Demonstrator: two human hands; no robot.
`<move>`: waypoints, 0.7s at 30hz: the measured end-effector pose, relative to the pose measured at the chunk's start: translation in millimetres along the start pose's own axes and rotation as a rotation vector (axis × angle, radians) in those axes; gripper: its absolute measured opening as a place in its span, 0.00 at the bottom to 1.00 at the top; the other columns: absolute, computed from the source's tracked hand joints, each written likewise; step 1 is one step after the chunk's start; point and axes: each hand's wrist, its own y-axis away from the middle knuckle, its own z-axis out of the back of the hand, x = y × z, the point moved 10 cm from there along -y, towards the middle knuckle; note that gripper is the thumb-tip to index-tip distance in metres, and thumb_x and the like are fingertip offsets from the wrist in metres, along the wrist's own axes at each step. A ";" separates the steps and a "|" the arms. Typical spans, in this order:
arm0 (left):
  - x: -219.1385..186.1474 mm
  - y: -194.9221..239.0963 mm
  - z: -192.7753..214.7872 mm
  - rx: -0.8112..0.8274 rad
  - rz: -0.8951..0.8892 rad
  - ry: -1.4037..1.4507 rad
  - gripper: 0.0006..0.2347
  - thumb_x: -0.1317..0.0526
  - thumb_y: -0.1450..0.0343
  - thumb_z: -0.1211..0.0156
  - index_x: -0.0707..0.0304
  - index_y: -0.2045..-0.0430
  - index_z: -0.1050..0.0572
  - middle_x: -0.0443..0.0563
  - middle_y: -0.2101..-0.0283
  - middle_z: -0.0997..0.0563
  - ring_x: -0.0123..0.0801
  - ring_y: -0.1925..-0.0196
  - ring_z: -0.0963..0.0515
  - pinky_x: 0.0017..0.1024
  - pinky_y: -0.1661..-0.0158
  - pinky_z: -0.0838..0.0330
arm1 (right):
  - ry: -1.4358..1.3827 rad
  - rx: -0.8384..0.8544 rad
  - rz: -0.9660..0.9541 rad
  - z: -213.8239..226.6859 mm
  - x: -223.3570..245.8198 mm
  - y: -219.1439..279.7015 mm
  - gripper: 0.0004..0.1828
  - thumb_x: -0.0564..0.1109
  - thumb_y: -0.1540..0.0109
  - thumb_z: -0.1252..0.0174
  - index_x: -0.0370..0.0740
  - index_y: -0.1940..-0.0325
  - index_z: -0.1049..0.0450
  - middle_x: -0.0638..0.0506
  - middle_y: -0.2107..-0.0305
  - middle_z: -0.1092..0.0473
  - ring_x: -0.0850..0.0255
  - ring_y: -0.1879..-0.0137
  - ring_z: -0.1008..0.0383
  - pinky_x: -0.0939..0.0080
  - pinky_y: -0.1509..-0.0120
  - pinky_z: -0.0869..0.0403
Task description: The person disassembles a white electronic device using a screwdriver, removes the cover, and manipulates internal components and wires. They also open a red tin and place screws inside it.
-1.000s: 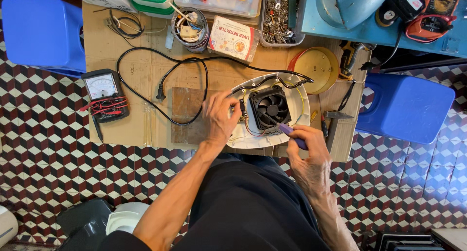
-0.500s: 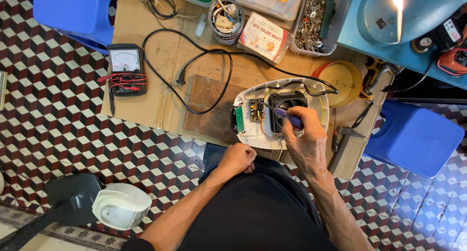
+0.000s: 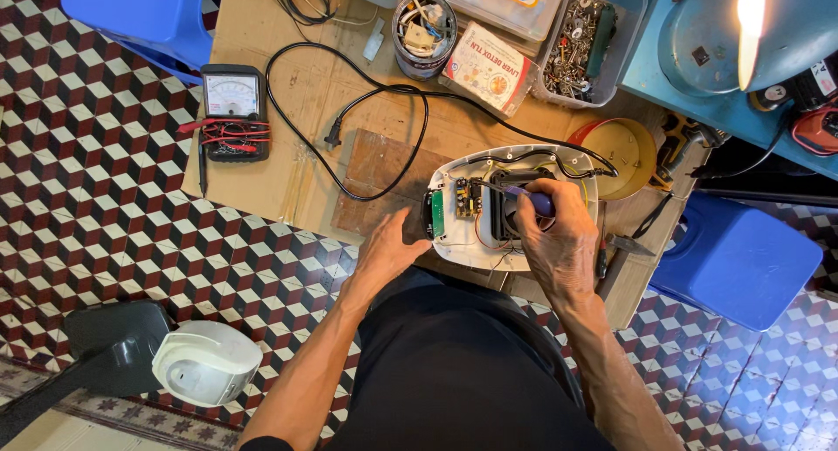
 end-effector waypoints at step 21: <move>10.1 -71.1 -53.0 0.037 0.040 0.426 0.21 0.61 0.34 0.42 0.71 0.46 0.30 0.63 0.56 0.17 0.45 0.52 0.18 0.37 0.51 0.26 | 0.010 -0.013 -0.017 2.0 -4.4 4.4 0.11 0.40 0.35 0.36 0.34 0.51 0.27 0.42 0.59 0.27 0.53 0.57 0.20 0.58 0.54 0.21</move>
